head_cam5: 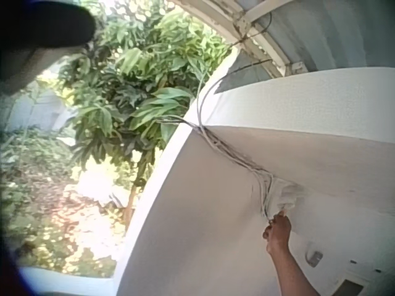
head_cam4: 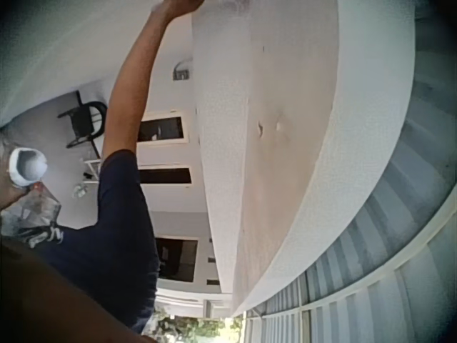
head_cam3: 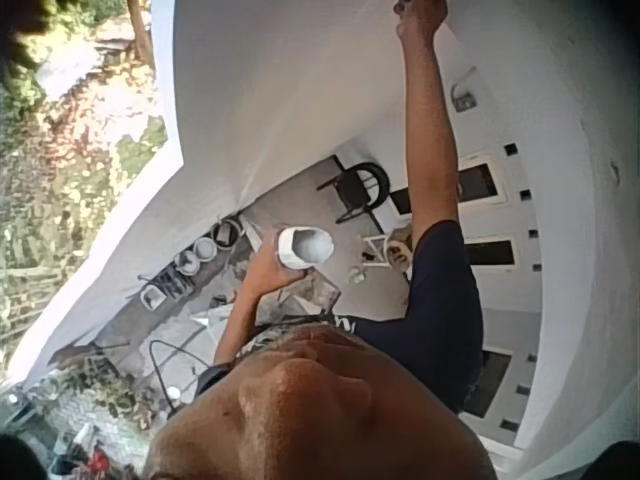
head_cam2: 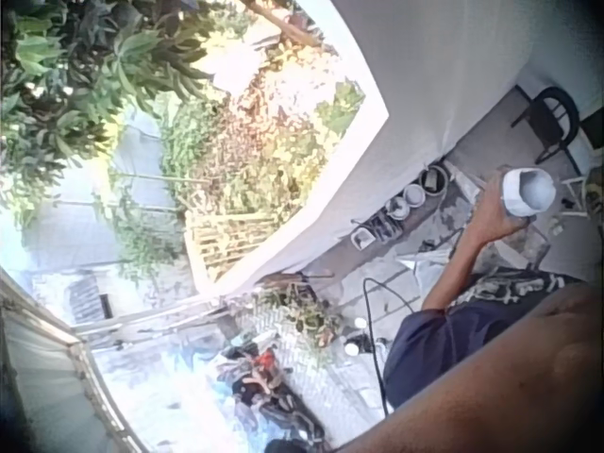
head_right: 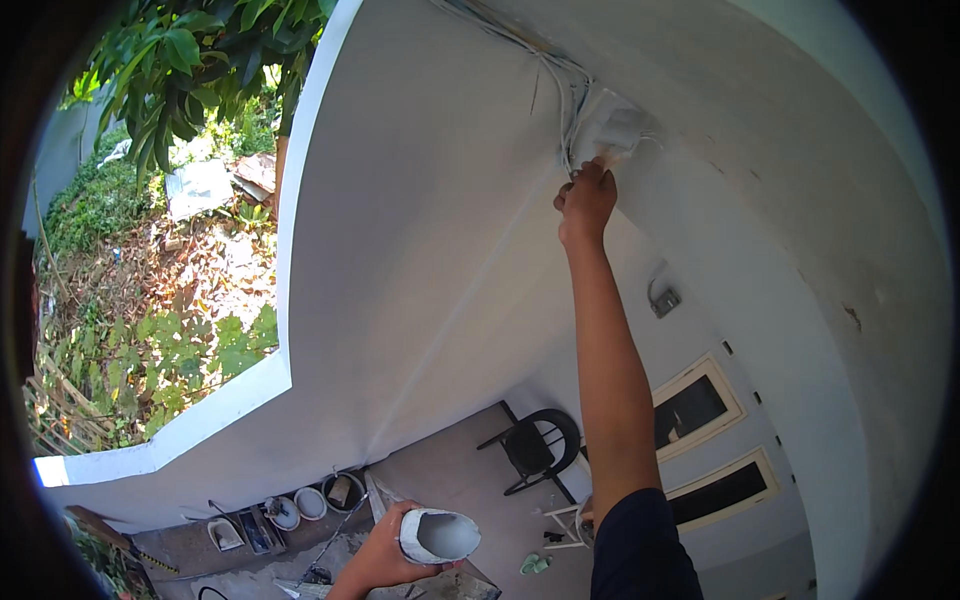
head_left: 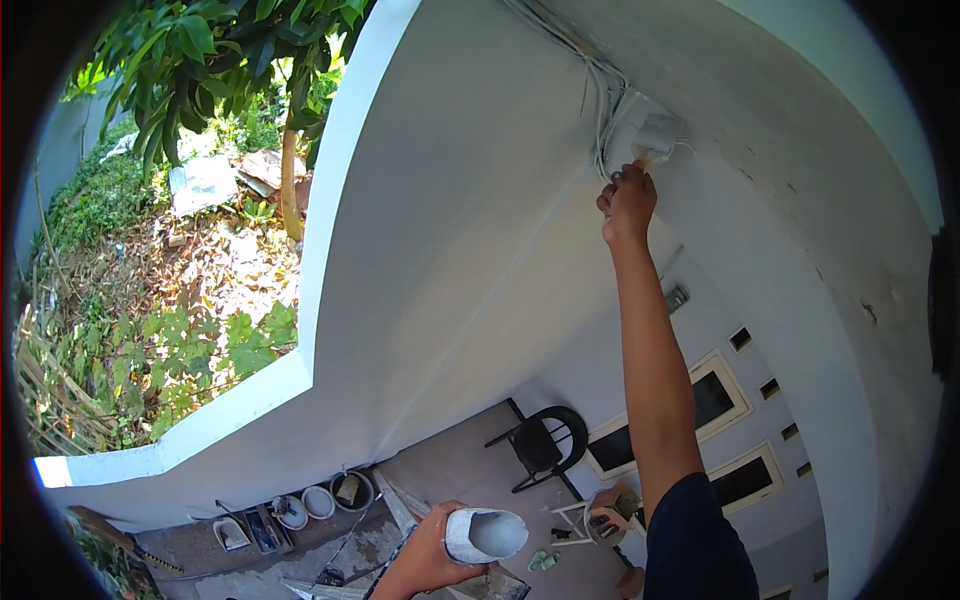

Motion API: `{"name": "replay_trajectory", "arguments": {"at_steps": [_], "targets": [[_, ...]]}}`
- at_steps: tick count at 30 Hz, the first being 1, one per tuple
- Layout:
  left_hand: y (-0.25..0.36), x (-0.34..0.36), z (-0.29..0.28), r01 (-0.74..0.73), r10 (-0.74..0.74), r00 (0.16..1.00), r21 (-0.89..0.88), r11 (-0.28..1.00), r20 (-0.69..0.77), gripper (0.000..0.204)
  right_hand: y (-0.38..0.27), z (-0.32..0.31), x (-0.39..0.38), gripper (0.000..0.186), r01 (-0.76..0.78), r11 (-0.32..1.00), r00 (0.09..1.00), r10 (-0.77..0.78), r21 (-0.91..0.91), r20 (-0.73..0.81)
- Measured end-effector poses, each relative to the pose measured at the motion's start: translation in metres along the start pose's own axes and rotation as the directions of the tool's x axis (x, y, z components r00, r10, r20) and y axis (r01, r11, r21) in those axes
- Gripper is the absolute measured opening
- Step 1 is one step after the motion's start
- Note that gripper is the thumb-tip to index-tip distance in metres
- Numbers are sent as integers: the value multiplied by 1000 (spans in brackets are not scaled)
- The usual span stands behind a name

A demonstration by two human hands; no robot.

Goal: The person paints a wall with white paint using a paintbrush, carefully painting around exposed wires.

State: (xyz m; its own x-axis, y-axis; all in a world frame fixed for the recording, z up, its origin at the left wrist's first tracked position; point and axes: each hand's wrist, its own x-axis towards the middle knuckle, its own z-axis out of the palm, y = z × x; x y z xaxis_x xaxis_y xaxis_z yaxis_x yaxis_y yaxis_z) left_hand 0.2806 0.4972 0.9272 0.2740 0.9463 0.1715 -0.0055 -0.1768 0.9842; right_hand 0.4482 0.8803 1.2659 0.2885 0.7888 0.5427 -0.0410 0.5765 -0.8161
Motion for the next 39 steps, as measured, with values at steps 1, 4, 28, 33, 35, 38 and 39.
{"name": "replay_trajectory", "arguments": {"at_steps": [1, 4, 28, 33, 35, 38, 39], "targets": [[2, 0, -2, -5, 5, 1000, 6, 1000, -2, 93, -3, 20, -9, 24, -7, 1000, 1000, 7, 1, 9], [4, -3, -3, -7, 7, 1000, 5, 1000, -14, 93, -32, 91, -43, 19, -16, 976, 986, -21, 217, 165], [45, 2, -11, -56, 56, 998, 40, 998, -7, 89, -20, 34, -32, 26, 437, 783, 899, -369, -442, 235], [39, -5, -17, -44, 45, 998, 22, 999, -49, 90, -34, 100, -85, 23, -62, 976, 980, 21, 209, 197], [37, -9, -20, 11, -7, 999, 73, 997, -48, 89, -58, 141, -115, 23, -87, 945, 955, -10, 314, 295], [32, -13, -20, 4, 0, 998, 65, 998, -58, 89, -60, 178, -153, 31, 47, 977, 898, -133, 208, 420], [32, -13, -19, 5, -2, 999, 68, 998, -53, 89, -57, 184, -157, 31, 48, 977, 901, -132, 208, 414]]}}
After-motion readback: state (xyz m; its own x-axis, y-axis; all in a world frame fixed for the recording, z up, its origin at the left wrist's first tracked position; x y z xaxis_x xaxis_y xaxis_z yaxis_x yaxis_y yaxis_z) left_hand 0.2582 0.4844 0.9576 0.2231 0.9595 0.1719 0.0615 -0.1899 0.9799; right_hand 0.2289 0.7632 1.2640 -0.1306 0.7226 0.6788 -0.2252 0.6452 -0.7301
